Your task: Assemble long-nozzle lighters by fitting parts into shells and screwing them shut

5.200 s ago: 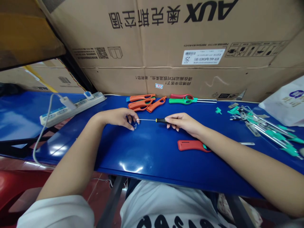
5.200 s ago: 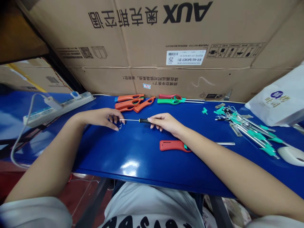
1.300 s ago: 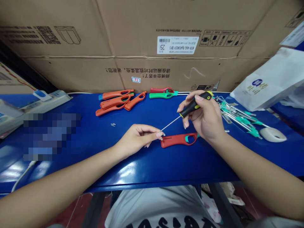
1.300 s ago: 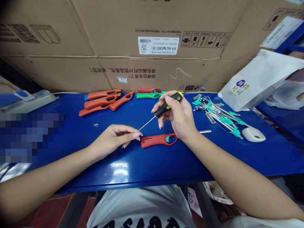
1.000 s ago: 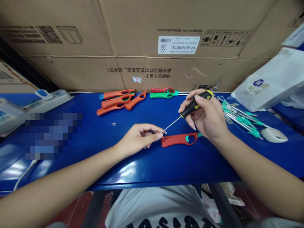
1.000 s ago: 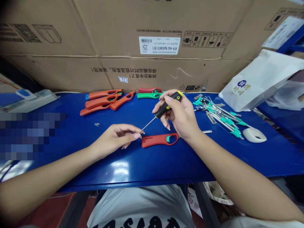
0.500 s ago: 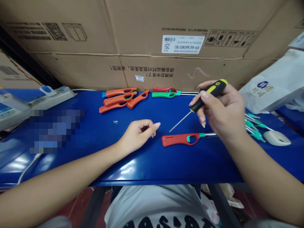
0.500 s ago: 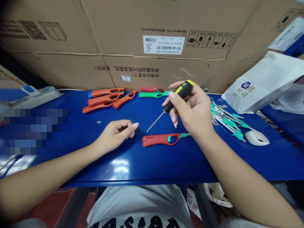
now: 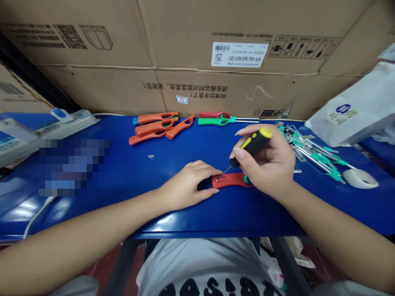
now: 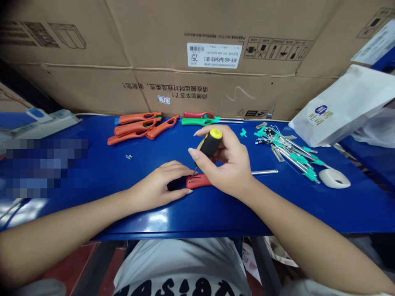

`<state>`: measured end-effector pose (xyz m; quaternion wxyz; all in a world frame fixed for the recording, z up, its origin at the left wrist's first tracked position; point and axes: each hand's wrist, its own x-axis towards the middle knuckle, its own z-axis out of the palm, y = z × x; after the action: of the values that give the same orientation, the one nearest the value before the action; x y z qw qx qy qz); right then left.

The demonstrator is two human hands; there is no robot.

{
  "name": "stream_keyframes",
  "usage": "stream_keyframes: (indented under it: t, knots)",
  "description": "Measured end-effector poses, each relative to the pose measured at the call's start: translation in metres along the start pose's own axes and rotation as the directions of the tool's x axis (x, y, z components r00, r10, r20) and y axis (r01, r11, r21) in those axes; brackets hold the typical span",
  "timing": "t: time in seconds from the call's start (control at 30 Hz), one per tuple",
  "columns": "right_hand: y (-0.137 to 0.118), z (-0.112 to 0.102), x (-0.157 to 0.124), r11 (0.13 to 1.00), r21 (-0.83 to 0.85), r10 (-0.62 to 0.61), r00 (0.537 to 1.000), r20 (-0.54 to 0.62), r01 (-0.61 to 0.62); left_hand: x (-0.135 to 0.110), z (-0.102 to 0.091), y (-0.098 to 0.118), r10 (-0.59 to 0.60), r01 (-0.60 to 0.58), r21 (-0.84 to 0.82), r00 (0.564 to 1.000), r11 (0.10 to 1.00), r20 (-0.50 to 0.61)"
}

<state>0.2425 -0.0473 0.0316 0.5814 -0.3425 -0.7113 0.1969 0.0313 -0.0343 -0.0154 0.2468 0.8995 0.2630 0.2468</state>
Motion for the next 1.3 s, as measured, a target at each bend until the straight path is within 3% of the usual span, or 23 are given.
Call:
stream_keyframes:
  t: [0.17, 0.4, 0.6, 1.3]
  knots:
    - [0.0004, -0.0019, -0.0017, 0.996, -0.025, -0.086, 0.995, 0.054, 0.087, -0.0003, 0.0006, -0.001, 0.004, -0.004, -0.003, 1.0, 1.0, 0.001]
    - [0.0027, -0.0026, -0.0033, 0.992, -0.034, -0.117, 0.99, 0.082, 0.12, -0.0008, 0.0001, 0.001, 0.022, -0.022, -0.014, 1.0, 1.0, -0.007]
    - [0.0006, -0.0024, -0.0051, 0.995, -0.025, -0.088, 0.987, 0.133, 0.092, -0.0003, -0.0012, 0.0026, 0.023, -0.023, -0.05, 1.0, 0.998, 0.01]
    - [-0.0002, -0.0026, -0.0065, 0.995, -0.037, -0.082, 0.987, 0.136, 0.087, -0.0009, 0.0003, 0.0019, 0.006, -0.006, -0.075, 1.0, 0.997, 0.003]
